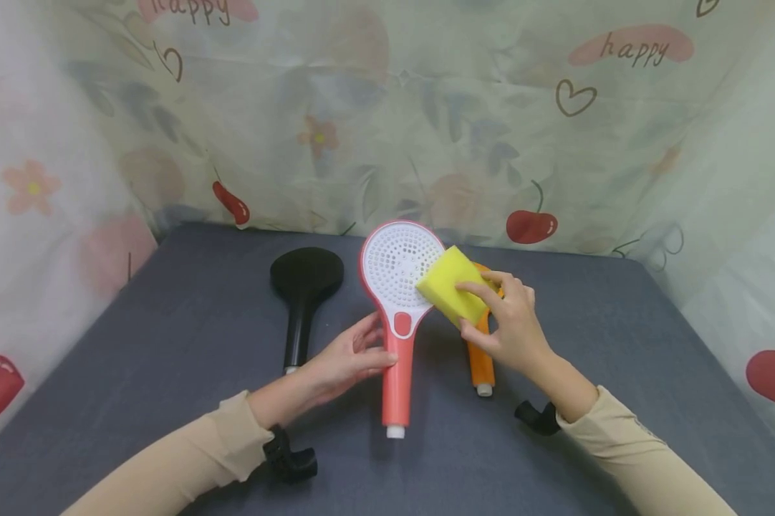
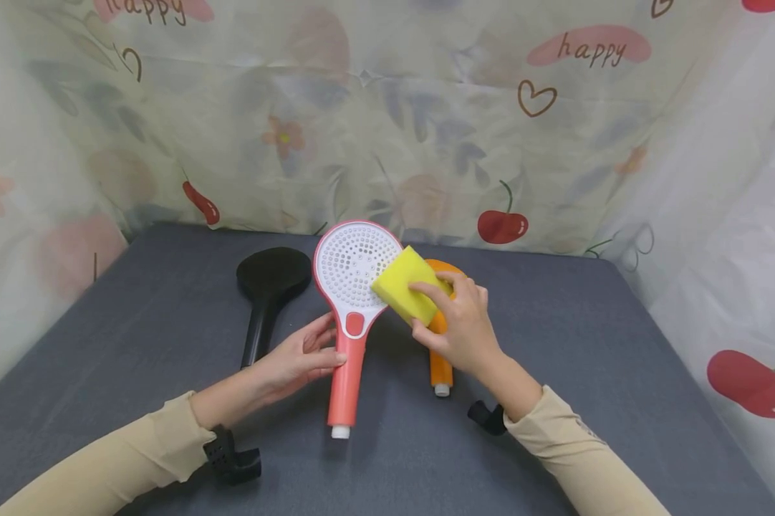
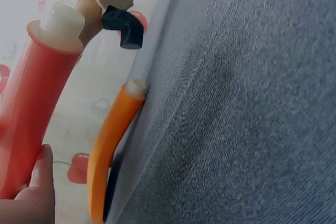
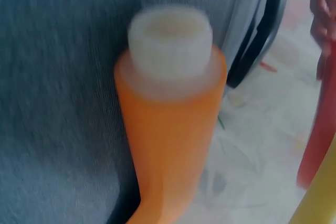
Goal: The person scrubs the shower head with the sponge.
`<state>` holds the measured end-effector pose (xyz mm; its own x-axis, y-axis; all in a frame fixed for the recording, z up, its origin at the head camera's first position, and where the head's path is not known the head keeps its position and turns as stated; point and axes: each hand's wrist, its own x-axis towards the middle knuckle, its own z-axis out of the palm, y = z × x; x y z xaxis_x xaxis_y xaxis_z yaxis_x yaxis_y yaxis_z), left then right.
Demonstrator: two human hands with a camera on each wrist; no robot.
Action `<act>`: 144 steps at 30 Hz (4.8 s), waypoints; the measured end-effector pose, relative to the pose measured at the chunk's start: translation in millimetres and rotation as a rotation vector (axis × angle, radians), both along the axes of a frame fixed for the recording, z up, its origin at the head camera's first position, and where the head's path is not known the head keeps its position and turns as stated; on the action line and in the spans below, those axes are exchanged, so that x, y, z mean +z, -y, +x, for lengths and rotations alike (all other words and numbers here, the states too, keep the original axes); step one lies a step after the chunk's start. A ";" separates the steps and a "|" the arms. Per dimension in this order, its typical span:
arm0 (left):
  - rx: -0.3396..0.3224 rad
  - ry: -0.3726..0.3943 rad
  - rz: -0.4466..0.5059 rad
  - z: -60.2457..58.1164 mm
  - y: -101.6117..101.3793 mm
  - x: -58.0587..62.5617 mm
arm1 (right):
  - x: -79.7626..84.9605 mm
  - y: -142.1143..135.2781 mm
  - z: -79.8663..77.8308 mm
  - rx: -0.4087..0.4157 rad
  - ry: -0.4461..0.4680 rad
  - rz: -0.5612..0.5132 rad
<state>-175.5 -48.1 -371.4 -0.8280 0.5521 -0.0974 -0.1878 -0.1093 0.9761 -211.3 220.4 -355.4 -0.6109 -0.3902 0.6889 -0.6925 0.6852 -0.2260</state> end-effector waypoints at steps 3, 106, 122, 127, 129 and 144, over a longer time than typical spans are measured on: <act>-0.005 0.003 0.008 -2.0 -0.1 -0.2 | -2.0 2.7 5.3 0.035 0.018 0.000; 0.623 0.047 0.003 -36.1 -4.2 14.9 | -20.3 32.1 47.7 0.509 -0.004 0.356; 0.608 0.075 -0.023 -34.1 -4.8 14.2 | -16.4 37.3 34.7 0.340 -0.022 0.277; 0.625 0.071 -0.014 -35.1 -6.1 12.7 | -20.3 35.7 40.5 0.428 -0.026 0.298; 0.633 0.072 -0.002 -35.5 -6.3 12.8 | -21.4 33.3 42.7 0.462 -0.030 0.313; 0.591 0.149 0.053 -34.3 -7.3 13.8 | -17.5 22.8 26.6 0.264 -0.028 0.168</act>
